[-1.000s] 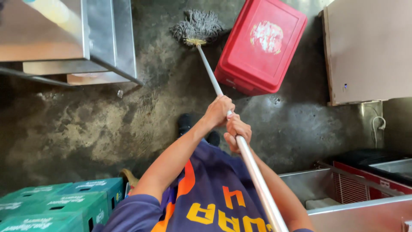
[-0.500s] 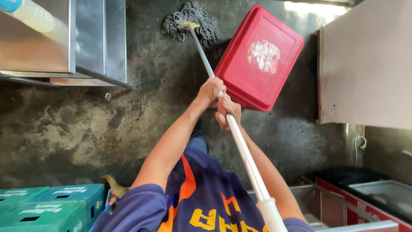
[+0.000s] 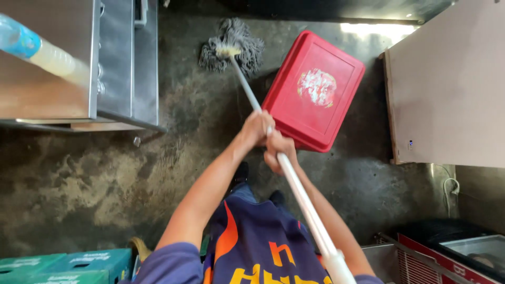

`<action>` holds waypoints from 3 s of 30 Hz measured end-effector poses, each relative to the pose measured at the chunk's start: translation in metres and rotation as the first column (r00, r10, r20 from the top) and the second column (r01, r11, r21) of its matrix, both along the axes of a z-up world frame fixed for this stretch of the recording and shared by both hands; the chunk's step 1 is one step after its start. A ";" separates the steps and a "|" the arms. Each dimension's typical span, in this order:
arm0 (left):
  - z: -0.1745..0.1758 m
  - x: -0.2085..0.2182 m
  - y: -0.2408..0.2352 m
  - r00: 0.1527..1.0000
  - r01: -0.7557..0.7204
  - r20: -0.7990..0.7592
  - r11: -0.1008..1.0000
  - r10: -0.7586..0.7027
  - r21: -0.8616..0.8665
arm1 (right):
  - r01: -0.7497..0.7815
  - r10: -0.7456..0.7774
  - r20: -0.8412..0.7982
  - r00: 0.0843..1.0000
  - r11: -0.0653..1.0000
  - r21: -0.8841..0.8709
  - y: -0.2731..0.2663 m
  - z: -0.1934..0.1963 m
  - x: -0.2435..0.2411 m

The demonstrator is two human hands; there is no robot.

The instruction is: The person is sweeping and then mopping the floor in a commercial kitchen or storage area.

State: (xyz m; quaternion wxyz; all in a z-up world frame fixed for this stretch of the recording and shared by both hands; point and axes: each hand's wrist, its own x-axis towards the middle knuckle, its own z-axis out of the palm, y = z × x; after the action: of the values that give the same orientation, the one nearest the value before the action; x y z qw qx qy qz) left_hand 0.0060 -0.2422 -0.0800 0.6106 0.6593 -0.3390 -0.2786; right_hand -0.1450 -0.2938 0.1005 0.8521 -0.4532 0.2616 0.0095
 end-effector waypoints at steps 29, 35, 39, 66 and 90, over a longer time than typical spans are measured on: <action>0.137 -0.240 -0.025 0.739 -0.309 0.674 0.896 0.016 0.317 | 0.205 0.515 0.662 0.545 0.684 -0.700 -0.086 0.036 -0.183; 0.112 -0.178 -0.039 0.707 -0.416 0.687 0.884 0.168 0.212 | 0.162 0.595 0.620 0.512 0.642 -0.749 -0.110 0.019 -0.115; 0.121 -0.126 -0.037 0.724 -0.458 0.644 0.871 0.247 0.181 | 0.104 0.637 0.590 0.496 0.631 -0.769 -0.112 0.026 -0.058; 0.019 0.064 -0.048 0.556 -0.590 0.764 0.803 0.327 0.086 | -0.072 0.719 0.502 0.481 0.603 -0.794 -0.131 -0.031 0.123; 0.108 -0.237 -0.145 0.657 -0.650 0.595 0.748 0.463 0.136 | -0.285 0.886 0.411 0.214 0.459 -0.842 -0.254 0.016 -0.126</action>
State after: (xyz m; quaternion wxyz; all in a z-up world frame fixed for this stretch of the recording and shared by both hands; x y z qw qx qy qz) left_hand -0.2314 -0.3873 0.0280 0.4269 0.8756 -0.2170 0.0630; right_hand -0.2712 -0.5480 0.1170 0.5817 -0.7056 -0.4002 0.0600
